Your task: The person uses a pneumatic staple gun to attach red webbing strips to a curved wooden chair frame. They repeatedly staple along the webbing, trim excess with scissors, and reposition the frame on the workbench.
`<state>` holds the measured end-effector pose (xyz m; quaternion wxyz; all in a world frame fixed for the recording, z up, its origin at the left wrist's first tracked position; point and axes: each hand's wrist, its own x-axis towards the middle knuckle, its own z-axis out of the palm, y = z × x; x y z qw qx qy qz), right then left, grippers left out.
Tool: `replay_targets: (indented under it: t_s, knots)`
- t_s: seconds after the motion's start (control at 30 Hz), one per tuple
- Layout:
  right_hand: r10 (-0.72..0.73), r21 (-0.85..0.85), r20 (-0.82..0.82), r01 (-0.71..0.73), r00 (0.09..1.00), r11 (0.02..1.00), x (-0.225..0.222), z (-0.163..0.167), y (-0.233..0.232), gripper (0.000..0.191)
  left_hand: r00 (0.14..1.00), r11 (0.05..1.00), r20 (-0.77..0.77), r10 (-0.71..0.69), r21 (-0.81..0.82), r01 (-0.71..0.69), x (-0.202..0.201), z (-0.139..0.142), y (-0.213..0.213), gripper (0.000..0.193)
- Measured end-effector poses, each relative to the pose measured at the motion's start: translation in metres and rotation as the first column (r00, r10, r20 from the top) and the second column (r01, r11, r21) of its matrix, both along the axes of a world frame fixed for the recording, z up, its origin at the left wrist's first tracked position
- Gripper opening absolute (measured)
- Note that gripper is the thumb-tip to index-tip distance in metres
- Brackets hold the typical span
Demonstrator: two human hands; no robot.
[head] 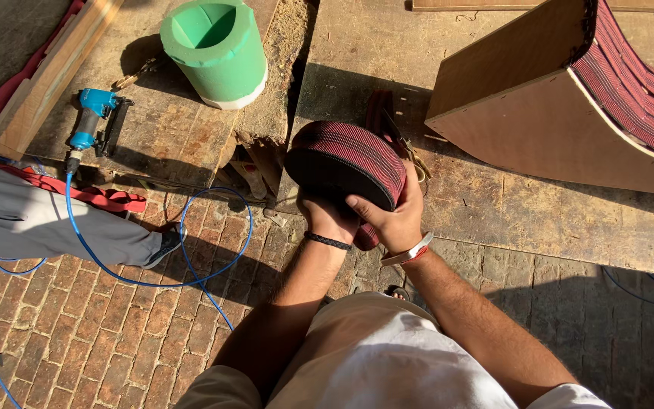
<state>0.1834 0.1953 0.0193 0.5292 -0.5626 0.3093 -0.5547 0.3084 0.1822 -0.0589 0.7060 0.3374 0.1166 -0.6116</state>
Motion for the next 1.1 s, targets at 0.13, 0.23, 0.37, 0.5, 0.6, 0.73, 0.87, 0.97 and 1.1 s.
replay_targets:
  t_s: [0.13, 0.23, 0.37, 0.5, 0.6, 0.73, 0.87, 0.97, 1.1]
  knots:
    - [-0.093, 0.253, 0.296, 0.016, 0.951, 0.967, -0.011, -0.009, -0.019, 0.075, 0.980, 0.943, 0.055, -0.194, -0.264, 0.201, -0.012, -0.005, 0.014, 0.077]
    - [-0.211, 0.369, 0.406, 0.052, 0.889, 0.928, -0.033, -0.004, -0.045, 0.071, 0.766, 0.687, 0.561, -0.313, -0.423, 0.591, -0.015, -0.008, 0.020, 0.073]
    - [-0.325, 0.466, 0.522, 0.055, 0.789, 0.883, -0.065, 0.013, -0.067, 0.068, 0.021, 0.407, 0.973, -0.231, 0.077, 0.910, -0.019, -0.018, 0.019, 0.062]
    - [-0.349, 0.367, 0.584, 0.145, 0.733, 0.919, -0.101, 0.030, -0.067, 0.066, -0.572, 0.278, 0.799, -0.185, 0.601, 0.749, -0.017, -0.048, 0.024, 0.023]
    - [-0.284, 0.246, 0.620, 0.162, 0.732, 0.956, -0.134, 0.033, -0.059, 0.066, -0.536, 0.631, 0.787, -0.305, 0.589, 0.506, 0.000, -0.073, 0.028, 0.017]
    - [-0.368, 0.268, 0.624, 0.254, 0.689, 0.929, -0.176, 0.023, -0.051, 0.066, -0.630, 0.946, 0.761, -0.153, 0.297, 0.129, 0.068, -0.078, 0.017, 0.026]
    - [-0.401, 0.282, 0.652, 0.285, 0.643, 0.916, -0.197, -0.002, -0.048, 0.070, -0.581, 0.985, 0.795, -0.174, 0.128, -0.119, 0.135, -0.056, -0.004, 0.037]
    - [-0.493, 0.329, 0.582, 0.367, 0.647, 0.870, -0.209, -0.017, -0.046, 0.077, -0.559, 0.970, 0.825, -0.083, -0.062, -0.235, 0.174, -0.036, -0.012, 0.039]
    - [-0.514, 0.293, 0.498, 0.422, 0.699, 0.858, -0.236, -0.018, -0.041, 0.083, -0.207, 0.896, 0.967, 0.148, -0.220, -0.386, 0.238, -0.008, -0.019, 0.018]
